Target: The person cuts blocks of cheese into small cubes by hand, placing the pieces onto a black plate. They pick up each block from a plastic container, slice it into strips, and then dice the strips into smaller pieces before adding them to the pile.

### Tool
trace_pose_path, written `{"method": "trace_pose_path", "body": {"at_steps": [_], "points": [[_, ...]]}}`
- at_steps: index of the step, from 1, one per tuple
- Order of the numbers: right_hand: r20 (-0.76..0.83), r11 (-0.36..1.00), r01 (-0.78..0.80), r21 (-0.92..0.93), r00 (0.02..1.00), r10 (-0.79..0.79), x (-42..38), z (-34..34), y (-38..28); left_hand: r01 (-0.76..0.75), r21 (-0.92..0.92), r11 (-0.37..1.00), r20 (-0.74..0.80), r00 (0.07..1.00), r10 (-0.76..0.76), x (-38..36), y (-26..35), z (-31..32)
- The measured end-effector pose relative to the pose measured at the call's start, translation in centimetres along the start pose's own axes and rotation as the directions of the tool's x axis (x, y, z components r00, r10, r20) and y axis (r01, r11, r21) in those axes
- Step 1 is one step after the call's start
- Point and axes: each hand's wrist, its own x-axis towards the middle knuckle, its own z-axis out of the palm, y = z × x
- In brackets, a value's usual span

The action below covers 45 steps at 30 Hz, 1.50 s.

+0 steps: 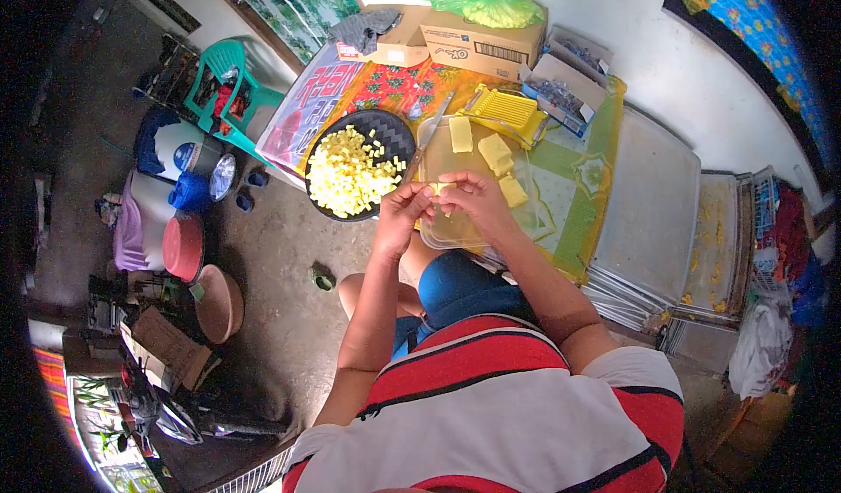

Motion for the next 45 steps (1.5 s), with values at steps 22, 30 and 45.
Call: {"method": "trace_pose_path", "body": {"at_steps": [22, 30, 45], "points": [[-0.028, 0.999, -0.044, 0.032, 0.999, 0.045, 0.6, -1.2, 0.5, 0.247, 0.920, 0.304, -0.359, 0.845, 0.398, 2.9, -5.5, -10.7], [-0.049, 0.996, -0.068, 0.049, 0.996, 0.070, 0.4, -0.6, 0.5, -0.010, 0.507, 0.862, -0.274, 0.946, 0.171, 1.1, -1.1, -3.9], [-0.036, 0.999, -0.042, 0.030, 0.998, 0.043, -0.2, -0.2, -0.2, 0.013, -0.045, 0.999, -0.040, 0.999, -0.015, -0.8, -0.2, 0.9]]}}
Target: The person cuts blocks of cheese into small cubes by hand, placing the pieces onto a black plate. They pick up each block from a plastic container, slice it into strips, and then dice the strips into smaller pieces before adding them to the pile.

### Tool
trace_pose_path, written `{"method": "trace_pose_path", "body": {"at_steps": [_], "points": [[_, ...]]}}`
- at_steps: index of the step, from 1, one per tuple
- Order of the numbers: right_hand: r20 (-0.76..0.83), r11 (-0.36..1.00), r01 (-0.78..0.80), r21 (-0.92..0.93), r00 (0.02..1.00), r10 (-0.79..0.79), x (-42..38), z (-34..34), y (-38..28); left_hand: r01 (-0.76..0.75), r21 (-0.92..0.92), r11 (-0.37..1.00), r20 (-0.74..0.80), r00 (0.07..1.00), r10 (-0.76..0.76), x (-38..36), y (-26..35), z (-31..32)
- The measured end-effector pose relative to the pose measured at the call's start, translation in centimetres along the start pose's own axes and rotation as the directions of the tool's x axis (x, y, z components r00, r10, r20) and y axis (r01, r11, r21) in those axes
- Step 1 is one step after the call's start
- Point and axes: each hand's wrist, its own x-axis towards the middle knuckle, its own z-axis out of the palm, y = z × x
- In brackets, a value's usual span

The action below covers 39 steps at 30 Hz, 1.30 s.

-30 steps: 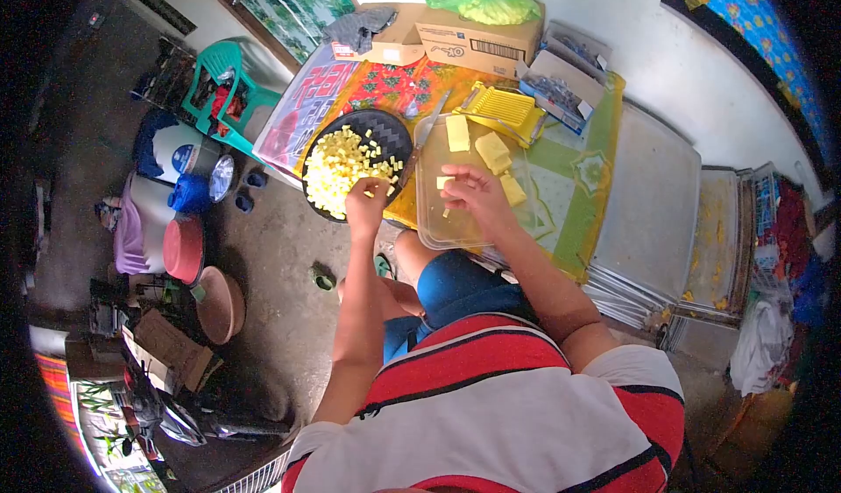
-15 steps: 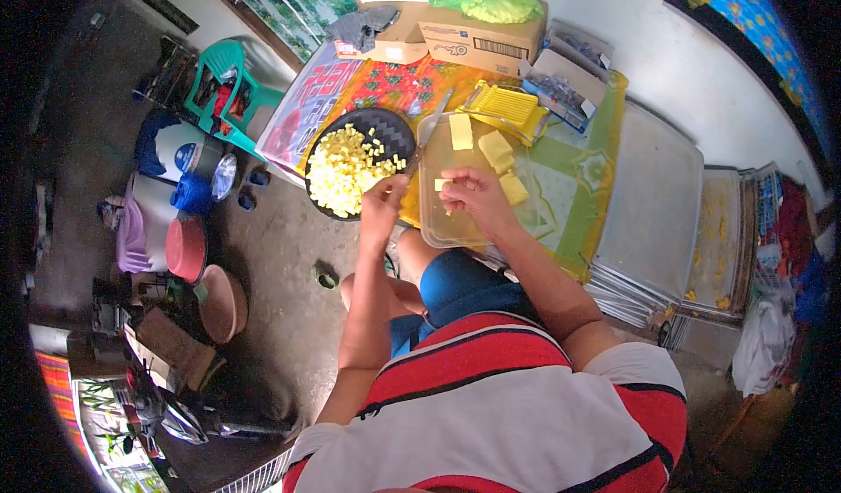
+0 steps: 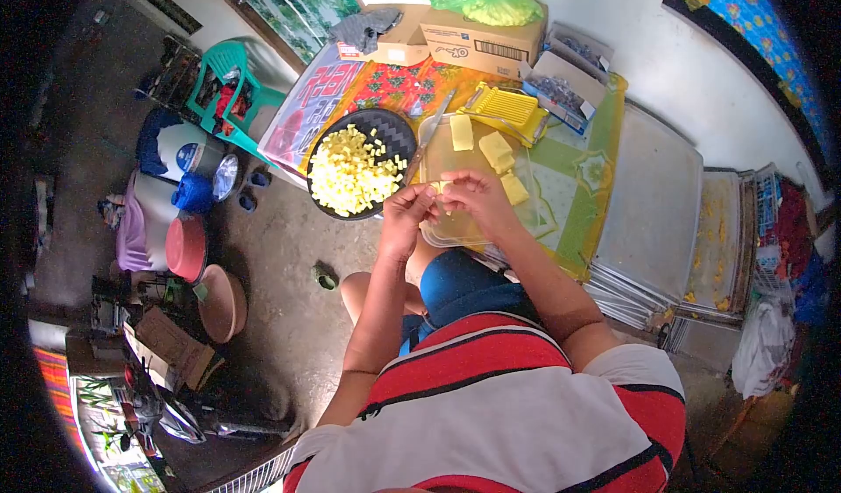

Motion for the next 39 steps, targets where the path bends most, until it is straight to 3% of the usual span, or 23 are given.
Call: {"method": "trace_pose_path", "body": {"at_steps": [6, 8, 9, 10, 12, 16, 20, 23, 26, 28, 29, 30, 32, 39], "points": [[0.018, 0.998, 0.027, 0.065, 0.999, -0.028, 0.0, 0.1, 0.0, 0.091, -0.190, 0.978, -0.138, 0.983, -0.118, 0.4, 0.4, -1.0], [-0.015, 0.998, 0.027, 0.051, 1.000, -0.026, 0.1, -0.2, -0.1, 0.036, -0.035, 0.999, -0.237, 0.971, -0.043, 1.1, 0.1, -2.9], [-0.030, 0.999, 0.025, 0.044, 0.999, -0.024, 0.2, -0.3, -0.1, 0.059, 0.200, 0.978, -0.321, 0.947, 0.009, 1.7, -0.1, -4.2], [-0.043, 0.999, 0.019, 0.030, 0.999, -0.017, 0.1, -0.4, -0.2, 0.101, 0.421, 0.901, -0.390, 0.917, 0.079, 2.4, -0.4, -5.7], [-0.066, 1.000, 0.001, 0.003, 0.998, -0.001, 0.1, -0.5, -0.3, -0.033, 0.728, 0.684, -0.350, 0.841, 0.413, 4.0, -2.9, -9.7], [-0.012, 1.000, 0.026, -0.015, 1.000, -0.026, 0.4, -0.3, 0.2, 0.336, 0.765, 0.549, -0.536, 0.805, 0.255, 5.4, -3.6, -13.1], [0.000, 1.000, 0.011, -0.028, 1.000, -0.011, 0.7, -0.5, 0.6, 0.379, 0.796, 0.472, -0.529, 0.815, 0.239, 5.6, -4.0, -14.0], [-0.033, 0.999, 0.028, -0.018, 0.999, -0.029, 0.6, -0.3, 0.4, 0.375, 0.796, 0.475, -0.531, 0.810, 0.249, 5.4, -3.4, -13.2], [-0.036, 1.000, 0.029, -0.012, 0.999, -0.029, 0.6, 0.1, 0.2, 0.008, 0.872, 0.489, -0.306, 0.789, 0.533, 4.8, -3.2, -11.4], [-0.019, 1.000, 0.020, -0.007, 1.000, -0.021, 0.6, 0.2, 0.4, 0.008, 0.602, 0.798, -0.314, 0.922, 0.227, 3.7, -0.7, -7.5], [-0.003, 1.000, 0.016, -0.004, 1.000, -0.016, 0.7, 0.2, 0.6, -0.039, 0.506, 0.862, -0.233, 0.956, 0.180, 3.1, -0.7, -6.1], [0.012, 1.000, 0.013, -0.001, 1.000, -0.013, 0.8, 0.2, 0.7, 0.016, 0.305, 0.952, -0.147, 0.989, 0.031, 1.9, 0.6, -4.4], [0.006, 1.000, 0.021, -0.012, 1.000, -0.021, 0.6, 0.6, 0.5, 0.047, 0.215, 0.975, -0.048, 0.998, -0.038, 1.2, 0.7, -2.7], [0.042, 0.996, 0.058, -0.063, 0.998, -0.056, -0.1, 0.6, 0.0, 0.016, 0.040, 0.999, 0.019, 1.000, -0.017, 0.3, 0.5, -0.8]]}}
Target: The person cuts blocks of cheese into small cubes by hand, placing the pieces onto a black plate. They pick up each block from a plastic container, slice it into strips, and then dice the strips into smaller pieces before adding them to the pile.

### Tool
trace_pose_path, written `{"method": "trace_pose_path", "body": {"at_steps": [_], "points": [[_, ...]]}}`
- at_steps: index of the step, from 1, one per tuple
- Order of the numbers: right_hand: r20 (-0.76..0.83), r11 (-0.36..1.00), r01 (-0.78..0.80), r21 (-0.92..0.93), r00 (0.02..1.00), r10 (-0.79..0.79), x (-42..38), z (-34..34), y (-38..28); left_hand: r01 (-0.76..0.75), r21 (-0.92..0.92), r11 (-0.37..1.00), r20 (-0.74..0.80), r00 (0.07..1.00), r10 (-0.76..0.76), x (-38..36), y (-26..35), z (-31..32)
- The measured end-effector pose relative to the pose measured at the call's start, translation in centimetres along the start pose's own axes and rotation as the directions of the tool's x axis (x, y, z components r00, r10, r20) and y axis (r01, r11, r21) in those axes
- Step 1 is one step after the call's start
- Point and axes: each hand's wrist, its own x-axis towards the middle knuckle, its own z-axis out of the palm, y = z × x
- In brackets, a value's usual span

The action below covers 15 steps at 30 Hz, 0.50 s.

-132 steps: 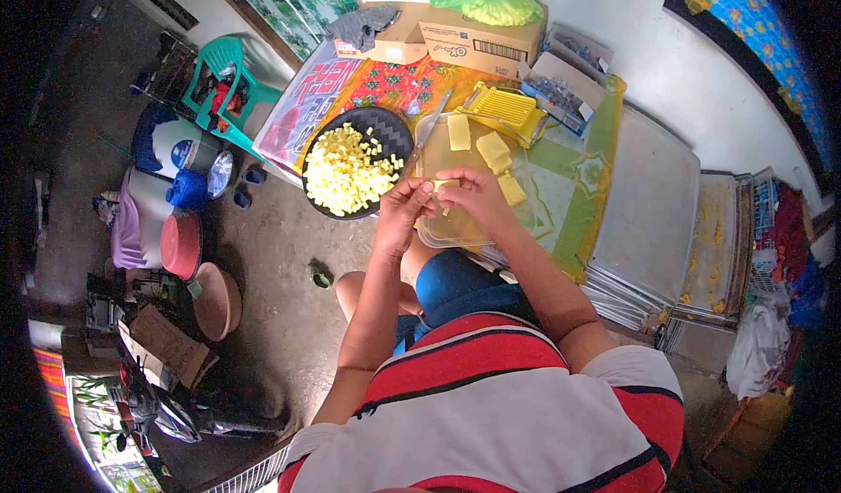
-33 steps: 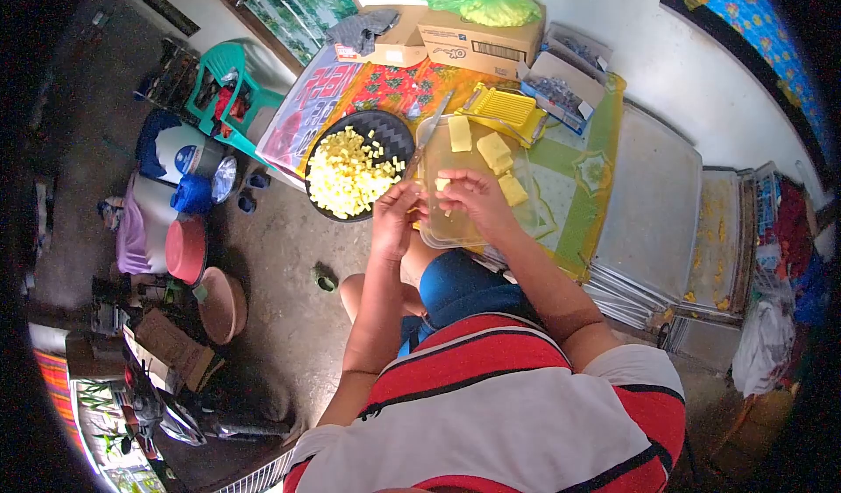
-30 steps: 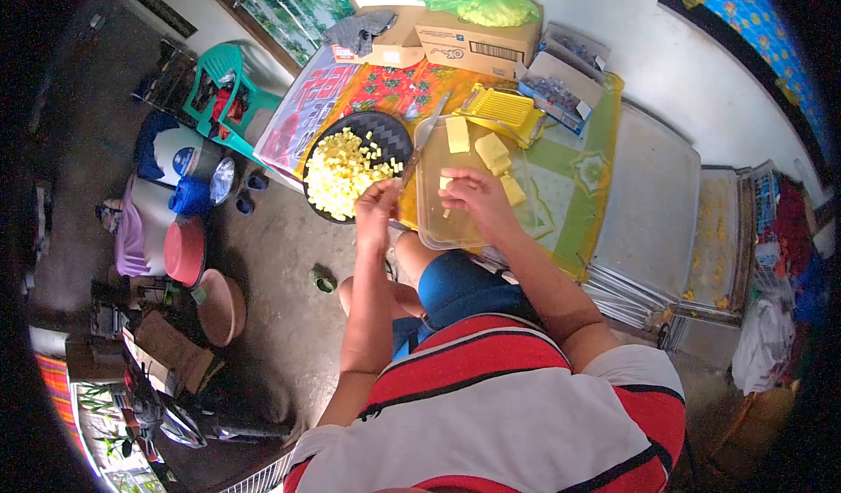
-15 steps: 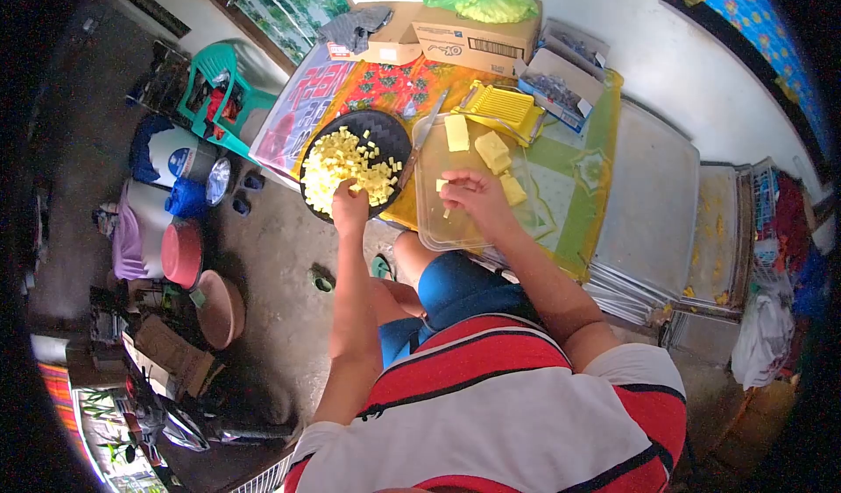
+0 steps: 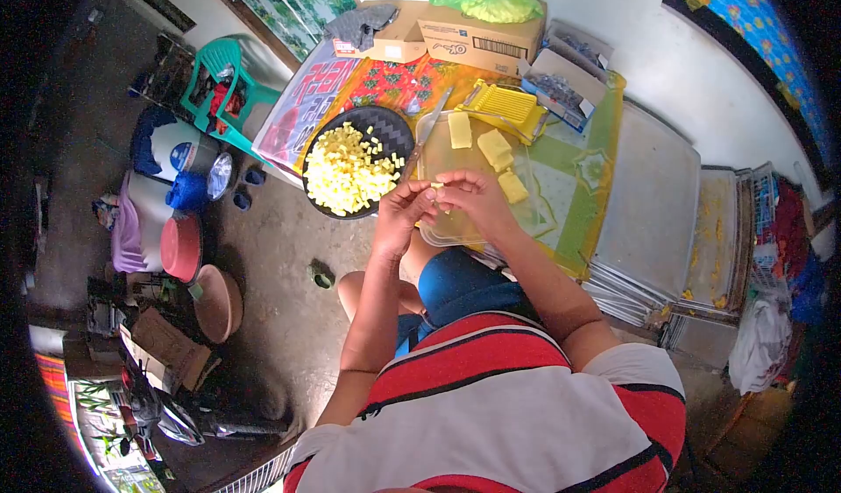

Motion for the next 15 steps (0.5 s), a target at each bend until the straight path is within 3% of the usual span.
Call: {"method": "trace_pose_path", "body": {"at_steps": [5, 14, 15], "points": [[-0.010, 0.999, -0.013, 0.033, 1.000, 0.013, -0.3, 0.0, -0.2, -0.003, -0.081, 0.997, 0.002, 1.000, 0.003, -0.4, 0.3, 0.2], [0.019, 0.982, -0.083, 0.172, 0.997, 0.081, -0.1, 0.2, -0.6, -0.007, -0.260, 0.966, -0.193, 0.980, -0.045, 0.3, 0.1, -0.8], [0.005, 0.978, -0.088, 0.188, 0.996, 0.089, 0.0, 0.1, -0.6, -0.040, -0.146, 0.988, -0.246, 0.969, 0.003, 0.8, 0.0, -1.4]]}}
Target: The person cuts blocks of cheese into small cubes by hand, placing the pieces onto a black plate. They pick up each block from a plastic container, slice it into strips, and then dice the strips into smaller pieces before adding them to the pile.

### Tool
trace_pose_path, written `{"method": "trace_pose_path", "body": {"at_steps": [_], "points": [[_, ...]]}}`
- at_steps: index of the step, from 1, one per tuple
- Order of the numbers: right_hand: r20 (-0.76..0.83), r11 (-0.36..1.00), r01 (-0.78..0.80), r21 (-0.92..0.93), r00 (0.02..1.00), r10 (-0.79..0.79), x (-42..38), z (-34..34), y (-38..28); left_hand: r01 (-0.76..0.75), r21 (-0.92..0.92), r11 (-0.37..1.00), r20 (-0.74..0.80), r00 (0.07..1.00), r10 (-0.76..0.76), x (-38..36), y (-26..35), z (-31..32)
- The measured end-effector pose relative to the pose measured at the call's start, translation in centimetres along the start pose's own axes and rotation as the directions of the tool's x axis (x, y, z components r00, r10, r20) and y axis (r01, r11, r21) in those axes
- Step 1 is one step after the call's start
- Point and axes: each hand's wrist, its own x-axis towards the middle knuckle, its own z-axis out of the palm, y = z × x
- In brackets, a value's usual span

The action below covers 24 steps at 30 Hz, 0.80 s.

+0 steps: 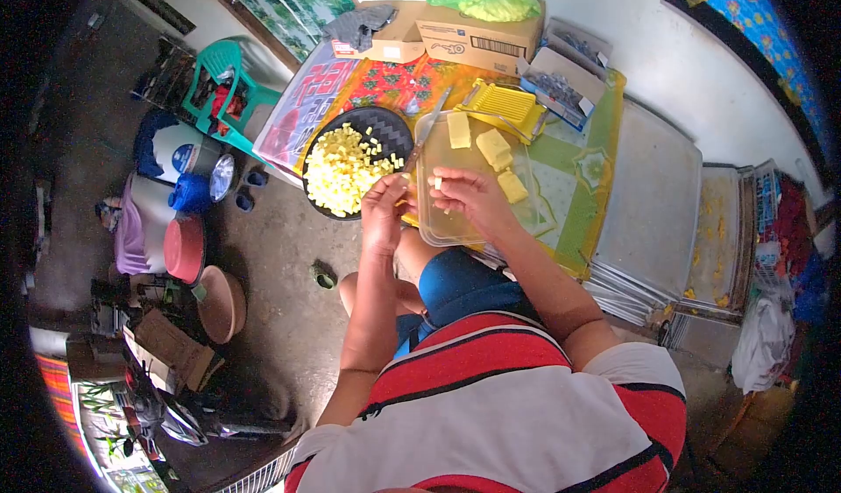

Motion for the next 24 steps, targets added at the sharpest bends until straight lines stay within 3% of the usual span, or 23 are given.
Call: {"method": "trace_pose_path", "body": {"at_steps": [2, 4, 6, 8, 9, 15, 18, 21, 24], "points": [[-0.013, 1.000, 0.021, -0.008, 1.000, -0.021, 0.0, -0.4, -0.1, -0.105, 0.215, 0.971, -0.073, 0.990, 0.123, 1.9, -0.6, -1.9], [-0.038, 0.999, 0.032, -0.020, 0.999, -0.033, 0.1, -0.8, 0.0, -0.217, 0.709, 0.670, -0.060, 0.929, 0.365, 3.9, -1.1, -4.5], [-0.074, 0.999, 0.033, -0.038, 0.997, -0.035, 0.2, -1.0, -0.1, -0.207, 0.842, 0.498, -0.060, 0.882, 0.467, 6.0, -2.6, -7.5], [-0.053, 0.998, 0.017, -0.059, 0.998, -0.021, 0.6, -1.5, 0.2, -0.171, 0.931, 0.323, -0.029, 0.846, 0.532, 7.3, -3.3, -9.4], [-0.044, 0.998, 0.008, -0.070, 0.999, -0.012, 0.7, -1.7, 0.3, -0.076, 0.934, 0.349, -0.102, 0.881, 0.463, 7.3, -2.7, -9.0], [-0.046, 0.996, 0.007, -0.084, 0.999, -0.011, 0.9, -1.5, 0.8, -0.152, 0.982, 0.113, 0.090, 0.899, 0.428, 8.4, -3.9, -11.2], [-0.064, 0.997, -0.005, -0.076, 0.998, 0.000, 0.9, -1.7, 0.9, -0.237, 0.969, 0.074, 0.161, 0.824, 0.543, 7.7, -3.6, -10.9], [-0.045, 0.997, 0.012, -0.075, 0.999, -0.015, 1.1, -1.9, 1.4, -0.305, 0.908, 0.286, 0.119, 0.843, 0.524, 5.6, -1.8, -8.2], [-0.035, 0.998, 0.015, -0.053, 0.999, -0.017, 1.1, -1.1, 1.7, -0.326, 0.631, 0.704, 0.165, 0.943, 0.288, 2.4, -0.2, -3.5]]}}
